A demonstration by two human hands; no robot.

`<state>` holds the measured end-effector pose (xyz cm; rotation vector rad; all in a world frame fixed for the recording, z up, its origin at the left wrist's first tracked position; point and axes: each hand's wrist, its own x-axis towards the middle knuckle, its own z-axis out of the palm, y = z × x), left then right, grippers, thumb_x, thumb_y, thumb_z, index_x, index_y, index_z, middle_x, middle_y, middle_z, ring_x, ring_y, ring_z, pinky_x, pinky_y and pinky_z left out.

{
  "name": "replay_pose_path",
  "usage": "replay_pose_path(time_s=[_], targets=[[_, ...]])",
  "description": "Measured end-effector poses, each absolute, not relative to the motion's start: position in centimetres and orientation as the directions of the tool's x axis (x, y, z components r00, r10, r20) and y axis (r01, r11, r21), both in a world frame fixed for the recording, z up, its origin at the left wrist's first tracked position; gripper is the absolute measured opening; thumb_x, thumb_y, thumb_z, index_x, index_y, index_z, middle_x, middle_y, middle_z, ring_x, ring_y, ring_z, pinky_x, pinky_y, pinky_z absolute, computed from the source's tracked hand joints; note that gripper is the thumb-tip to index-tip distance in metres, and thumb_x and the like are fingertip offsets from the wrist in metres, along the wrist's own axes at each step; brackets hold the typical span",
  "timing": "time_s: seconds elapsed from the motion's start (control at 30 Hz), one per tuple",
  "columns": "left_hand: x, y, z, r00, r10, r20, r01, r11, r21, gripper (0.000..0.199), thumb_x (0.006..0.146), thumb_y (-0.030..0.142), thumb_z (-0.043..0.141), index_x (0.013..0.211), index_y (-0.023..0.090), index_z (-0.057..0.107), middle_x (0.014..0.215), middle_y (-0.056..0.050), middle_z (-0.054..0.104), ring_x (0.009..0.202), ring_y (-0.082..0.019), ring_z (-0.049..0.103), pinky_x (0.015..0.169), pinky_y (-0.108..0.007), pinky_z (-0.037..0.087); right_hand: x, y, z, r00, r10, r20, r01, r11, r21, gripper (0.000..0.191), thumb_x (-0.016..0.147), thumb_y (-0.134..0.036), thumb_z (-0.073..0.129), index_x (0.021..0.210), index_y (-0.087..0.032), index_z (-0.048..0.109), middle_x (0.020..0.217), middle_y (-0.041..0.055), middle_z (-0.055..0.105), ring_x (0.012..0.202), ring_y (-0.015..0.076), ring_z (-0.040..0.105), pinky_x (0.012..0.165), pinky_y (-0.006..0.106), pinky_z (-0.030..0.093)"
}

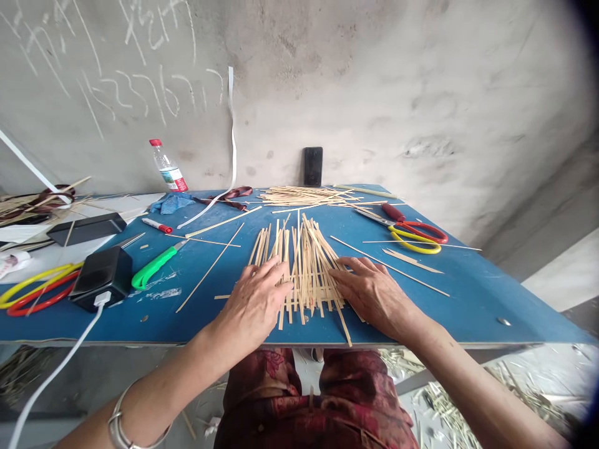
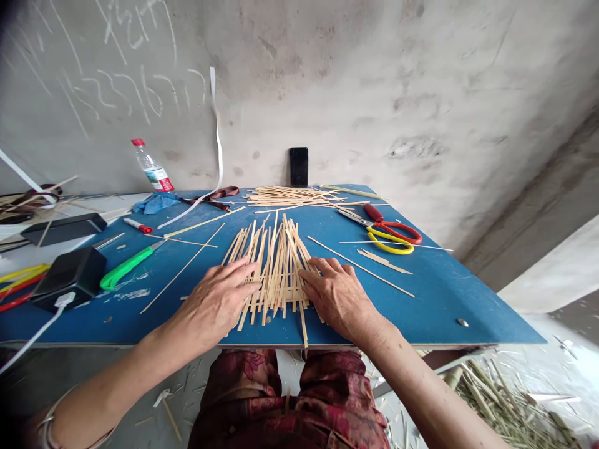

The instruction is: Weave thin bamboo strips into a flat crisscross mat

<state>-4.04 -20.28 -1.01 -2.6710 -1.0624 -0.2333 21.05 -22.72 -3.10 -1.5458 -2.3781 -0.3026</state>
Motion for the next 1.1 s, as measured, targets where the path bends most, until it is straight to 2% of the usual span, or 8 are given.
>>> replay_pose_path(time_s=[0.13, 0.23, 0.33, 0.43, 0.6, 0.8, 0.93, 1.1], targets=[[-3.8, -19.7, -0.9, 0.694, 0.676, 0.247, 0.713, -0.692, -0.110, 0.037, 0.089, 0.006, 0.044, 0.109, 0.021, 0.072, 0.139, -0.011, 0.056, 0.135, -0.031, 0.043, 0.099, -0.053, 0.046, 21.1, -22.6, -3.2, -0.384, 0.848, 0.365, 0.913, 0.408, 0.013, 0.032, 0.099, -0.024, 0.040, 0.122, -0.025, 0.062, 0.129, 0.0099, 0.057, 0.107, 0.0276, 0.055, 0.087, 0.046, 0.046], [-4.3, -20.0, -0.9, 0.654, 0.709, 0.265, 0.736, -0.677, -0.004, 0.036, 0.091, 0.009, 0.045, 0.113, 0.022, 0.071, 0.139, -0.009, 0.056, 0.135, -0.029, 0.043, 0.104, -0.050, 0.045, 21.3, -22.6, -3.1, -0.392, 0.843, 0.370, 0.909, 0.417, 0.013, 0.032, 0.100, -0.024, 0.039, 0.122, -0.025, 0.062, 0.128, 0.0106, 0.058, 0.107, 0.0280, 0.056, 0.087, 0.048, 0.047], [-5.2, -21.2, -1.4, 0.599, 0.732, 0.326, 0.746, -0.657, 0.104, 0.033, 0.095, 0.016, 0.044, 0.116, 0.022, 0.068, 0.140, -0.007, 0.055, 0.137, -0.025, 0.041, 0.110, -0.047, 0.042, 21.6, -22.7, -2.7, -0.391, 0.842, 0.371, 0.899, 0.436, -0.042, 0.033, 0.100, -0.024, 0.037, 0.121, -0.024, 0.062, 0.125, 0.0115, 0.059, 0.107, 0.0275, 0.057, 0.087, 0.047, 0.048], [-5.9, -22.6, -2.4, 0.550, 0.730, 0.406, 0.744, -0.649, 0.159, 0.023, 0.093, 0.026, 0.053, 0.109, 0.022, 0.068, 0.138, -0.008, 0.055, 0.137, -0.029, 0.039, 0.110, -0.052, 0.040, 21.4, -22.9, -1.9, -0.392, 0.818, 0.421, 0.873, 0.475, -0.109, 0.032, 0.100, -0.025, 0.039, 0.124, -0.023, 0.061, 0.126, 0.0119, 0.059, 0.110, 0.0268, 0.056, 0.091, 0.046, 0.047], [-5.9, -23.9, -3.5, 0.478, 0.741, 0.472, 0.741, -0.629, 0.235, 0.010, 0.085, 0.026, 0.063, 0.093, 0.021, 0.062, 0.132, -0.009, 0.057, 0.135, -0.034, 0.039, 0.108, -0.058, 0.039, 18.2, -23.1, 0.0, -0.526, 0.767, 0.369, 0.776, 0.610, -0.163, 0.024, 0.097, -0.016, 0.045, 0.102, -0.022, 0.068, 0.117, 0.0093, 0.061, 0.102, 0.0227, 0.057, 0.085, 0.041, 0.050], [-5.8, -24.2, -3.7, 0.408, 0.750, 0.521, 0.736, -0.608, 0.297, 0.007, 0.083, 0.021, 0.059, 0.090, 0.021, 0.060, 0.132, -0.010, 0.057, 0.138, -0.035, 0.036, 0.110, -0.062, 0.032, 15.1, -20.7, 1.1, -0.645, 0.718, 0.261, 0.750, 0.660, 0.039, 0.024, 0.090, -0.007, 0.052, 0.100, -0.021, 0.069, 0.118, 0.0105, 0.061, 0.107, 0.0250, 0.054, 0.084, 0.041, 0.048], [-5.7, -24.3, -4.0, 0.386, 0.756, 0.529, 0.732, -0.600, 0.324, 0.006, 0.082, 0.021, 0.057, 0.087, 0.022, 0.060, 0.132, -0.008, 0.058, 0.139, -0.033, 0.035, 0.113, -0.062, 0.025, 14.9, -18.9, 0.7, -0.659, 0.716, 0.230, 0.747, 0.658, 0.093, 0.020, 0.091, -0.010, 0.055, 0.100, -0.021, 0.070, 0.120, 0.0096, 0.061, 0.109, 0.0253, 0.052, 0.086, 0.042, 0.046], [-5.7, -24.2, -4.2, 0.378, 0.749, 0.545, 0.718, -0.608, 0.338, 0.009, 0.081, 0.022, 0.057, 0.088, 0.022, 0.062, 0.129, -0.007, 0.060, 0.137, -0.031, 0.039, 0.115, -0.060, 0.024, 14.5, -18.1, 0.3, -0.681, 0.704, 0.200, 0.731, 0.668, 0.137, 0.020, 0.095, -0.014, 0.053, 0.101, -0.022, 0.069, 0.119, 0.0096, 0.061, 0.111, 0.0249, 0.051, 0.087, 0.041, 0.043]])
